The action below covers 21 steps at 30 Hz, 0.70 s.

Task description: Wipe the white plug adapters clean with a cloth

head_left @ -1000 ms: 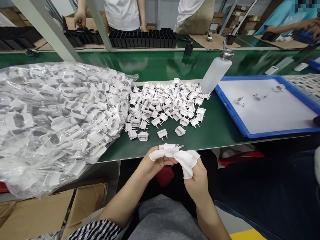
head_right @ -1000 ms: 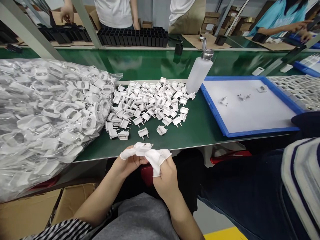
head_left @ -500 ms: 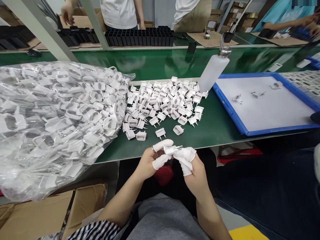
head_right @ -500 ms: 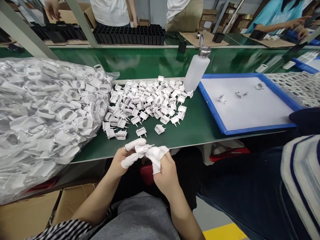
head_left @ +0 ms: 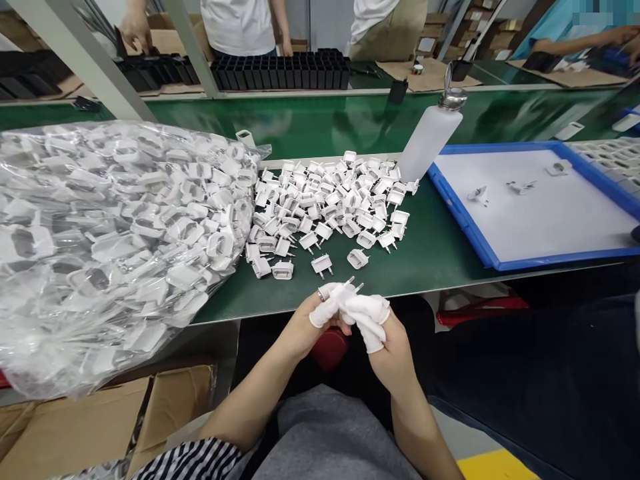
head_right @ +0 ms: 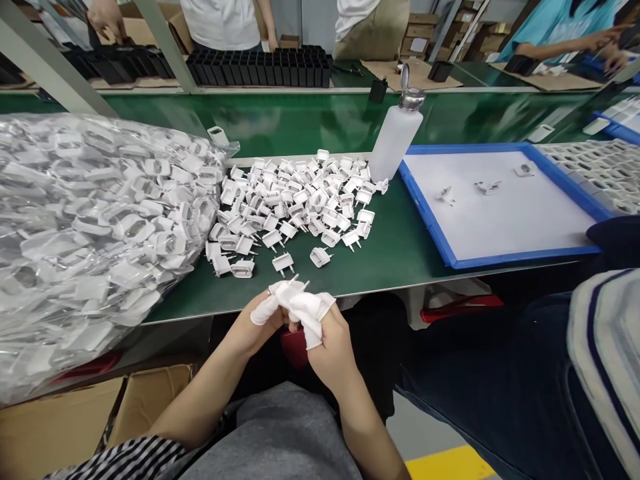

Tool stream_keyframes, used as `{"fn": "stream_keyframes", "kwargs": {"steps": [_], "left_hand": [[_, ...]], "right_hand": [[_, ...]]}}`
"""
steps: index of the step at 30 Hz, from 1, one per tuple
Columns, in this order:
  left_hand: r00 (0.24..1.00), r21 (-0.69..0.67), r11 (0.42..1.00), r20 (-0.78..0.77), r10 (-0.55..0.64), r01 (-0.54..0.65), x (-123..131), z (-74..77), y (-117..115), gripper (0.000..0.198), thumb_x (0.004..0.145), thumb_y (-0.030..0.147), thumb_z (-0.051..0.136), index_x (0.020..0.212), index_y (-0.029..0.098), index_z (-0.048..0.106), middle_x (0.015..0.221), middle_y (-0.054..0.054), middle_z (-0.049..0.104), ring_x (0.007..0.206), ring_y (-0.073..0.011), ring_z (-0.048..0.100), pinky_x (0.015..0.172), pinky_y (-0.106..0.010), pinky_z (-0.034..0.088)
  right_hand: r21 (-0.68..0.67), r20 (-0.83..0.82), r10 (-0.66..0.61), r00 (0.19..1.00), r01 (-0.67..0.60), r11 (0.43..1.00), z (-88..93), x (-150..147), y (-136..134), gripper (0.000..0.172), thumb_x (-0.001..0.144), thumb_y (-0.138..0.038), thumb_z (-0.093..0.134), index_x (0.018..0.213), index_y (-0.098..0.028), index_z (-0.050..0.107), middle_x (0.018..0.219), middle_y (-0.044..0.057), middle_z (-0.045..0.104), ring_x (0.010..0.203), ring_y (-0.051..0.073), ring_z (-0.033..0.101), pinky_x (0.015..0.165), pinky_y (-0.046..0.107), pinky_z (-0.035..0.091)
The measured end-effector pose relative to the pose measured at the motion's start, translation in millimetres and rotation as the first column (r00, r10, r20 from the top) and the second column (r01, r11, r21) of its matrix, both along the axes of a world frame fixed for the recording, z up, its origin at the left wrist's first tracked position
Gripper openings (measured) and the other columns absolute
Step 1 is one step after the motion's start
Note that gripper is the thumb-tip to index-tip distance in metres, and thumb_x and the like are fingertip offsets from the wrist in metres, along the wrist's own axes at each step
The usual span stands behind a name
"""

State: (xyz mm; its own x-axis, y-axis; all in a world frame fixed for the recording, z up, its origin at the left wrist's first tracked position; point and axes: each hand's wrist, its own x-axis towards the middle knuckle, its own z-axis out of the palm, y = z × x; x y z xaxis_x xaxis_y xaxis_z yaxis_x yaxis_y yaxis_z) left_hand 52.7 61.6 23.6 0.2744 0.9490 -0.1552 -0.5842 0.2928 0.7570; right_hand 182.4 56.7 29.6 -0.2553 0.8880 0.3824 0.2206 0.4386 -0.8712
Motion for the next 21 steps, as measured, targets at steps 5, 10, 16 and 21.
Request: {"fn": "stream_keyframes", "kwargs": {"steps": [5,10,16,21], "left_hand": [[0.973,0.054,0.994,-0.205,0.103,-0.094,4,-4.7,-2,0.032,0.075,0.041,0.049,0.063,0.013,0.055,0.047,0.002,0.051,0.040,-0.0071,0.043,0.043,-0.019,0.034],[0.953,-0.136,0.955,-0.187,0.238,-0.265,15,2.0,-1,0.041,0.064,0.051,0.042,0.044,0.016,0.045,0.033,0.002,0.039,0.031,-0.0080,0.031,0.031,-0.021,0.019],[0.961,-0.095,0.960,-0.112,0.252,-0.263,22,7.2,2,0.040,0.064,0.048,0.044,0.041,0.015,0.047,0.037,0.000,0.043,0.037,-0.0104,0.037,0.040,-0.024,0.032],[0.982,-0.077,0.983,-0.100,0.161,-0.169,17,1.0,2,0.048,0.067,0.053,0.040,0.038,0.016,0.047,0.031,0.001,0.037,0.032,-0.0094,0.033,0.036,-0.023,0.024]], "right_hand": [[0.040,0.028,0.044,0.999,-0.045,0.998,-1.8,-4,-2,0.031,0.076,-0.006,0.043,0.096,-0.025,0.057,0.081,0.002,0.052,0.077,0.013,0.053,0.067,0.024,0.045],[0.169,0.010,0.121,0.993,-0.121,0.978,-9.8,-5,-4,0.037,0.075,-0.004,0.044,0.102,-0.026,0.055,0.091,0.004,0.051,0.087,0.015,0.052,0.073,0.025,0.045],[0.153,-0.097,0.094,0.991,-0.078,0.985,-12.6,-6,-7,0.025,0.079,-0.011,0.046,0.093,-0.026,0.060,0.086,0.003,0.053,0.078,0.013,0.052,0.067,0.024,0.046],[0.120,-0.098,0.062,0.993,-0.050,0.992,-10.4,-8,-12,0.025,0.079,-0.013,0.046,0.094,-0.026,0.060,0.083,0.003,0.055,0.075,0.014,0.054,0.063,0.025,0.047]]}}
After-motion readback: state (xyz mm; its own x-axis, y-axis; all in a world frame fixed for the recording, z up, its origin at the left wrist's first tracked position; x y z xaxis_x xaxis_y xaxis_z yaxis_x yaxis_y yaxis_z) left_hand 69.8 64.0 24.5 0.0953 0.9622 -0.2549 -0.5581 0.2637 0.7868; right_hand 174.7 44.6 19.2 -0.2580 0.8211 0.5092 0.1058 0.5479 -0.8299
